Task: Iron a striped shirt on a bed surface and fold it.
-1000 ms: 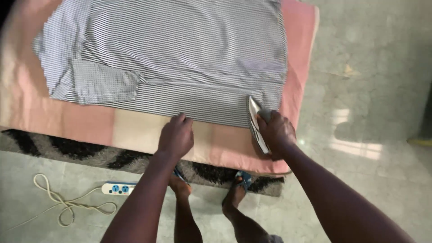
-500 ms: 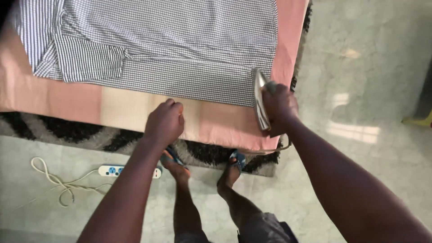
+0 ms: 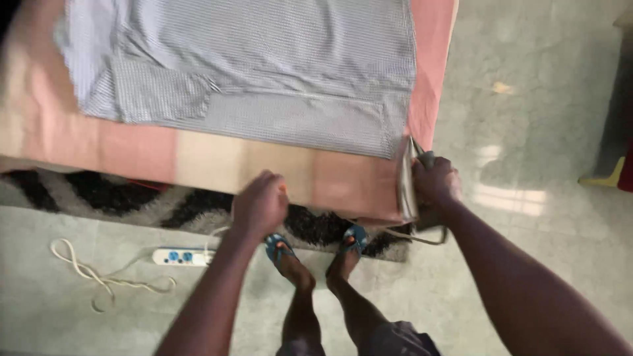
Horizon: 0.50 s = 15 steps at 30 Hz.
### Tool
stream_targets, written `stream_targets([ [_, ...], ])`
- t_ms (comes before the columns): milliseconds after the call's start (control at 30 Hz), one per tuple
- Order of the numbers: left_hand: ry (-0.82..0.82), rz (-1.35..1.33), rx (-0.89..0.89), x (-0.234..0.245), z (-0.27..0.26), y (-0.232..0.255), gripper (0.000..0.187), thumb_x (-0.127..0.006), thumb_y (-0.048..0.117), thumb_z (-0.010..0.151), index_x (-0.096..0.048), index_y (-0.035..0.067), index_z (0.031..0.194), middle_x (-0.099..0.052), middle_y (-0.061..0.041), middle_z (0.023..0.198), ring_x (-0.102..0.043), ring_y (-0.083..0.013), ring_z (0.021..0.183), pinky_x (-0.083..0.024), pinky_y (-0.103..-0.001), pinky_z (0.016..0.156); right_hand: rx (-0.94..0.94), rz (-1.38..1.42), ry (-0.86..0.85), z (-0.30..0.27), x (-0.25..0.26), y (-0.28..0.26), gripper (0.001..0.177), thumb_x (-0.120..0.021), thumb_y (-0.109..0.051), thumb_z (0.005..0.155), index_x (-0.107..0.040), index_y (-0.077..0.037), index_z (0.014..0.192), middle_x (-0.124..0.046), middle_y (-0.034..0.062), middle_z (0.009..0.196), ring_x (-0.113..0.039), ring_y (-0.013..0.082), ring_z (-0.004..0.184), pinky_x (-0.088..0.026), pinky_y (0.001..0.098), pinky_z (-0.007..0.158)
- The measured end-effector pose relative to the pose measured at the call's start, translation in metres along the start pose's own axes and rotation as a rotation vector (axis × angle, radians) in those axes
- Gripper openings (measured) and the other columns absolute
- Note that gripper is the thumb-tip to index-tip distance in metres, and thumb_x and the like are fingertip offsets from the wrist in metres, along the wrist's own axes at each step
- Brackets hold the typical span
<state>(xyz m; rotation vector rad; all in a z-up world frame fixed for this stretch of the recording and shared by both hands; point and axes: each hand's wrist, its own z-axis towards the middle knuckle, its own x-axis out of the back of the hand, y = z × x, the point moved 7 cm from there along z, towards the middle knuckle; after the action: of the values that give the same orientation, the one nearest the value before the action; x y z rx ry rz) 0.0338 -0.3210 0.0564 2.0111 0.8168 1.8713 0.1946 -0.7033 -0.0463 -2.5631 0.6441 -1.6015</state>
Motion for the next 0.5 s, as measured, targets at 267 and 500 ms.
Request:
stream_targets([
  [267,0.007,-0.157,-0.031,0.045,0.029,0.055,0.011,-0.067,0.014,0.084,-0.067,0.006,0.092,-0.069,-0.015,0.097,-0.066,-0.0364,0.098,-0.054,-0.049,0.084,0.219,0.054,-0.104,-0.033,0.004,-0.152,0.066,-0.051,-0.061,0.105,-0.069,0.001,0.117,-0.073,0.0286,0.103,-0.070,0.0449,0.092,-0.055,0.0562,0.083],
  [500,0.165,-0.126,0.184,0.101,0.038,0.011,0.023,-0.066,0.019,0.092,-0.064,0.002,0.107,-0.069,-0.020,0.100,-0.066,-0.0414,0.096,-0.053,-0.053,0.084,0.301,0.555,-0.503,-0.133,-0.049,-0.335,0.056,-0.066,-0.049,0.092,-0.074,0.006,0.092,-0.071,0.0195,0.084,-0.068,0.0301,0.070,-0.057,0.0479,0.061],
])
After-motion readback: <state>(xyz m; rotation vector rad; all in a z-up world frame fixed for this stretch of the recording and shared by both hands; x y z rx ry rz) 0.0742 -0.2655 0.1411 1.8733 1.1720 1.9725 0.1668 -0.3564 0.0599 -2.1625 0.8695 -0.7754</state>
